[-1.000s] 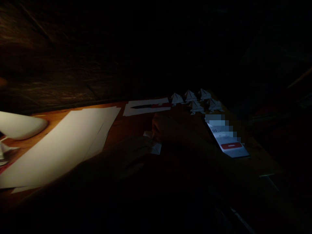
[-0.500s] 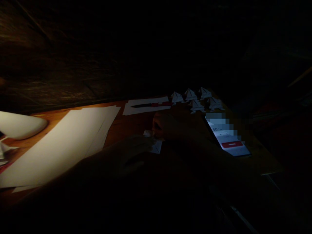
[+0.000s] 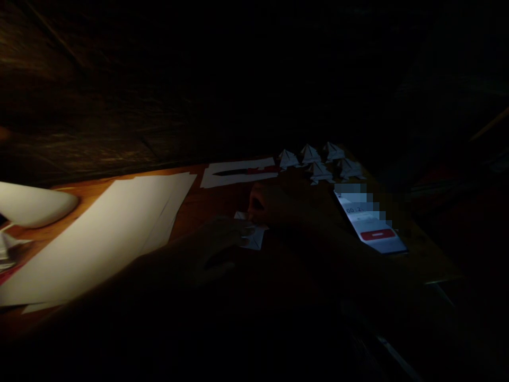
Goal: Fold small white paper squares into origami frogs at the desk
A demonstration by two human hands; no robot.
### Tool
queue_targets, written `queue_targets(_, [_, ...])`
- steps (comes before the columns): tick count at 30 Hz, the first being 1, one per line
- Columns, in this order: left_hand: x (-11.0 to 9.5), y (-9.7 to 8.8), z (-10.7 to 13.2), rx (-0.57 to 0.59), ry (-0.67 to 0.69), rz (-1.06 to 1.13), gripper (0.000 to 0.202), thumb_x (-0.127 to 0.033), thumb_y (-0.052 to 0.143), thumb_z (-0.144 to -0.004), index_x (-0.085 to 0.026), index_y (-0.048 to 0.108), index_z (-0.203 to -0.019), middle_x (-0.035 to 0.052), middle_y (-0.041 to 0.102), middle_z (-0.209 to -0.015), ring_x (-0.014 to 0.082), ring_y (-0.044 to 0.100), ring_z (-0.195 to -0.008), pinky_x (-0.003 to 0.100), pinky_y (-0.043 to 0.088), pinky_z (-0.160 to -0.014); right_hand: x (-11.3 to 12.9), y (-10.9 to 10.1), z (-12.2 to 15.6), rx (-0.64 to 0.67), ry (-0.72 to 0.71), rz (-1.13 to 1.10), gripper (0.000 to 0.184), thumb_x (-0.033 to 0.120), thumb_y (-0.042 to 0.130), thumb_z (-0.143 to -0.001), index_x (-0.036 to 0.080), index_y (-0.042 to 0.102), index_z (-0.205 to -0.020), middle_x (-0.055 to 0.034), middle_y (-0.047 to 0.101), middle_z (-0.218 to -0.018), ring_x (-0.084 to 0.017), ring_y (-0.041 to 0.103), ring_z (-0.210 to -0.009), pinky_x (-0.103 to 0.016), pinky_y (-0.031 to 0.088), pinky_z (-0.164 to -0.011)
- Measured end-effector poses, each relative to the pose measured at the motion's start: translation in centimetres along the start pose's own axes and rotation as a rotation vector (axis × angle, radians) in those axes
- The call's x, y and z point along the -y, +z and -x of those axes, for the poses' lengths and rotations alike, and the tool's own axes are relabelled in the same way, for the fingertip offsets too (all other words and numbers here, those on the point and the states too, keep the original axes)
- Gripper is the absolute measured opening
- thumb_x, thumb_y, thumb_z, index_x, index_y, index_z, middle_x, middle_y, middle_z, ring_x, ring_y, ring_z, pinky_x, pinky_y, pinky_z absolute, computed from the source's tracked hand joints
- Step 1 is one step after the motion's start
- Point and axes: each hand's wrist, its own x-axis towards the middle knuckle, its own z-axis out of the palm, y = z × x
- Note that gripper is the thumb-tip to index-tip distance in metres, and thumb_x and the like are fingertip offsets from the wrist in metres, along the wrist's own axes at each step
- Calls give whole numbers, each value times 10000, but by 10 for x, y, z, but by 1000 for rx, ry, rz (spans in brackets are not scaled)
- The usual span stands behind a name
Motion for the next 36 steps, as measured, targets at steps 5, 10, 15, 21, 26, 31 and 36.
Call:
queue_targets(5, [-3, -1, -2, 2, 12, -25, 440, -273, 607, -905, -219, 551, -1338, 116, 527, -1489, 340, 463, -1404, 574, 363, -1189, 2, -2, -1, -17, -28, 53, 55, 213, 640, -865, 161, 640, -846, -72, 659, -969, -156, 552, -778, -294, 386, -697])
queue_targets(10, [-6, -2, -2, 15, -23, -4, 540, -267, 599, -893, -223, 496, -1421, 109, 514, -1489, 340, 503, -1339, 546, 450, -1124, 15, -11, 0, 18, 31, 105, 82, 237, 663, -875, 161, 665, -846, -78, 673, -956, -159, 545, -756, -302, 383, -704])
queue_targets(15, [-8, -4, -2, 26, -37, -6, 561, -247, 583, -897, -220, 466, -1444, 98, 447, -1558, 347, 467, -1363, 550, 418, -1149, 13, -16, -4, 37, 88, 35, 117, 202, 591, -929, 157, 700, -931, -74, 707, -956, -173, 605, -821, -286, 412, -735])
queue_targets(21, [-8, -3, 0, 43, -45, -8, 522, -256, 560, -922, -215, 473, -1435, 100, 457, -1550, 341, 472, -1357, 549, 404, -1155, 1, -19, -2, 75, 3, -1, 236, 232, 712, -836, 172, 700, -1064, -73, 724, -1071, -192, 638, -910, -289, 440, -770])
queue_targets(26, [-6, -2, 0, 39, -54, -5, 626, -273, 580, -915, -223, 397, -1512, 116, 423, -1583, 362, 454, -1383, 556, 412, -1140, -1, -16, -2, 43, 5, -43, 210, 200, 709, -830, 160, 698, -1035, -75, 724, -1070, -184, 644, -908, -281, 450, -765])
queue_targets(31, [-5, 0, 0, 34, -54, -1, 649, -276, 578, -913, -231, 374, -1528, 112, 419, -1590, 358, 468, -1376, 539, 447, -1109, -1, -14, -3, 28, 22, -23, 184, 213, 716, -820, 179, 708, -1001, -62, 730, -1034, -183, 641, -883, -278, 440, -752])
queue_targets(36, [-4, 2, 1, 18, -41, -2, 640, -271, 590, -902, -237, 391, -1510, 105, 411, -1597, 361, 459, -1390, 553, 427, -1136, -6, -11, -6, 30, -1, -73, 178, 220, 723, -802, 171, 697, -972, -56, 719, -1012, -173, 619, -849, -275, 433, -735])
